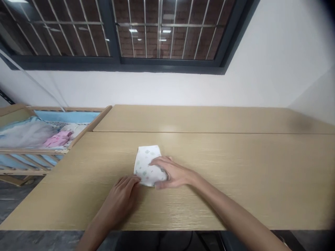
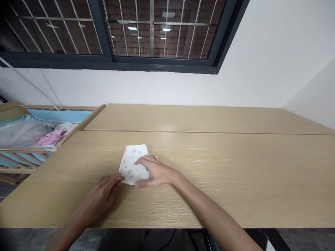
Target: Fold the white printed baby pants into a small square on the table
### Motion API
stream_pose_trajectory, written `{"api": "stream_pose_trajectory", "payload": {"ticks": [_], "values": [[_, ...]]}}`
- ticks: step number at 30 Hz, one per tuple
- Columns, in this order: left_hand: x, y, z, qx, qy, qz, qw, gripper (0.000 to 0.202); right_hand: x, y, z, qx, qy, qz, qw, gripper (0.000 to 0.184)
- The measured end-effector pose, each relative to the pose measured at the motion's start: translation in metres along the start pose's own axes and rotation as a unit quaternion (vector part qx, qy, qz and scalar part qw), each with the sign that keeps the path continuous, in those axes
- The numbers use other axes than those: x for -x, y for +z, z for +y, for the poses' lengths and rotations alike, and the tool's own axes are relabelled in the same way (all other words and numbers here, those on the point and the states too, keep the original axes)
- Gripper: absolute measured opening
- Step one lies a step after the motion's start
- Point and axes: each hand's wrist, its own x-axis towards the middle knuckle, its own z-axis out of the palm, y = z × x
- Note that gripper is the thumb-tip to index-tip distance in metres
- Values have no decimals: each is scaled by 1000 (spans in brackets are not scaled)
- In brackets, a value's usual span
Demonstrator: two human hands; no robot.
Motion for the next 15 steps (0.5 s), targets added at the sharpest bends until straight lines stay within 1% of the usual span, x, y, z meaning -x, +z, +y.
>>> {"api": "stream_pose_trajectory", "payload": {"ticks": [1, 2, 3, 4, 6, 7, 8, 11, 13, 15], "values": [[-4, -3, 0, 21, -29, -12, 999, 26, 3, 0, 3, -12, 7, -8, 1000, 92], [-8, -8, -1, 40, -59, -26, 997, 27, 5, 1, 7, -22, 13, -9, 1000, 102], [-14, -12, -2, 59, -85, -39, 994, 27, 6, 3, 11, -32, 17, -1, 999, 100], [-19, -17, -4, 77, -109, -51, 990, 29, 6, 6, 15, -44, 18, 18, 999, 88], [-31, -27, -8, 111, -148, -68, 980, 32, 3, 11, 21, -82, 23, 68, 994, 52], [-37, -30, -11, 127, -165, -69, 976, 34, 1, 13, 24, -103, 31, 92, 990, 39], [-42, -33, -13, 144, -179, -63, 971, 37, -2, 15, 26, -121, 46, 113, 985, 32], [-54, -34, -23, 200, -193, -47, 960, 38, -9, 18, 31, -144, 100, 162, 971, 30], [-60, -31, -29, 234, -187, -60, 952, 44, -12, 21, 34, -142, 121, 190, 964, 32], [-67, -25, -34, 242, -184, -76, 950, 51, -13, 24, 36, -139, 134, 208, 959, 32]]}}
